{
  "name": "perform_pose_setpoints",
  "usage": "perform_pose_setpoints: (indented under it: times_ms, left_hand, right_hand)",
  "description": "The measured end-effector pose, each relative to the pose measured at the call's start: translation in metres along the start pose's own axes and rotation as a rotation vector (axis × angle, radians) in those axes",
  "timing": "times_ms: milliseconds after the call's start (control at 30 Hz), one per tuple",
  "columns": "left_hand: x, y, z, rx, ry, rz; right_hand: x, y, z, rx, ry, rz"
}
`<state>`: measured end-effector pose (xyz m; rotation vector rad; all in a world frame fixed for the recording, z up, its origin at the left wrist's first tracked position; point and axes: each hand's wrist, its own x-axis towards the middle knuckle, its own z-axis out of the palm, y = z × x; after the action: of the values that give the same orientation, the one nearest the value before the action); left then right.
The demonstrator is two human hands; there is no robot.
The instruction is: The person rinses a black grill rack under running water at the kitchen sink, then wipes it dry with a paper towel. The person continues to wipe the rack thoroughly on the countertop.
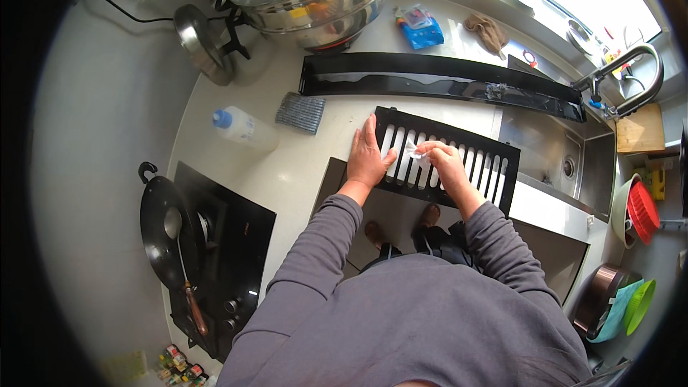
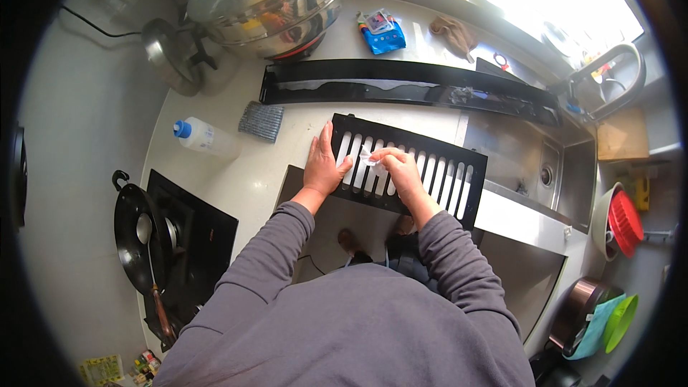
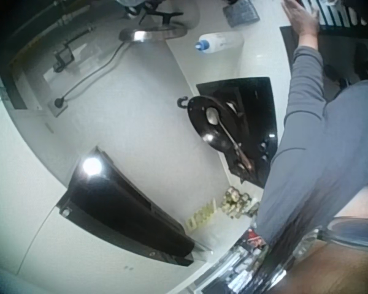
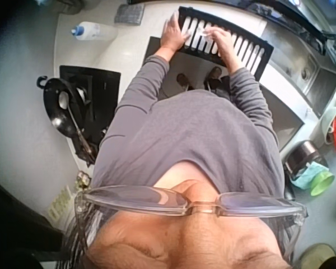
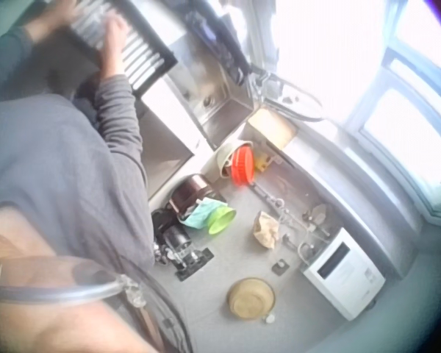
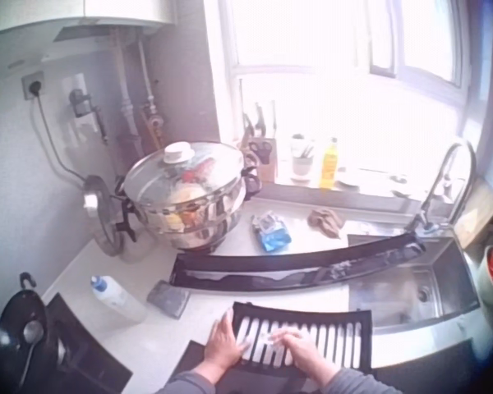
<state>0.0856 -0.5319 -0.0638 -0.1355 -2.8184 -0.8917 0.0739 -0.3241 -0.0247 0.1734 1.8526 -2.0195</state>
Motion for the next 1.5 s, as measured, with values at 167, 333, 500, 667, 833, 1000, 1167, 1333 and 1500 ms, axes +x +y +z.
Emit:
perform_pose_setpoints:
  times_ms: [167, 333, 500, 667, 833, 1000, 1167, 1333, 1500]
  left_hand:
    - [-0.001, 0.000, 0.000, -0.024, 0.011, 0.007]
    - [0.000, 0.000, 0.001, -0.016, 0.000, -0.014]
    - [0.001, -0.002, 0.001, -0.011, 0.005, -0.015]
    - [0.000, -0.002, 0.001, -0.010, 0.007, -0.005]
    - [-0.001, -0.003, 0.003, -0.011, 0.005, 0.008]
    - [-0.001, -0.004, 0.004, 0.009, 0.001, 0.003]
    - [0.000, -0.003, 0.003, -0.004, 0.034, 0.033]
    - [0.001, -0.003, 0.002, 0.008, 0.004, 0.019]
    - [0.000, -0.006, 0.005, -0.015, -0.001, 0.007]
  right_hand:
    - [0.014, -0.013, 0.006, -0.651, 0.114, -0.336]
    - [0.060, -0.015, 0.006, -0.908, 0.170, -0.713]
    - [0.073, -0.005, 0.010, -0.874, 0.204, -0.568]
    - [0.012, 0.008, 0.031, -0.934, 0.040, -0.467]
    - [0.034, -0.002, 0.026, -0.921, 0.113, -0.520]
    - [0.042, 0.002, 0.020, -0.904, 0.139, -0.637]
    - [0.011, 0.007, 0.021, -0.859, -0.183, -0.470]
    - [0.082, -0.009, 0.020, -0.819, 0.109, -0.627]
    - [0.060, 0.009, 0.035, -0.918, 0.044, -0.689]
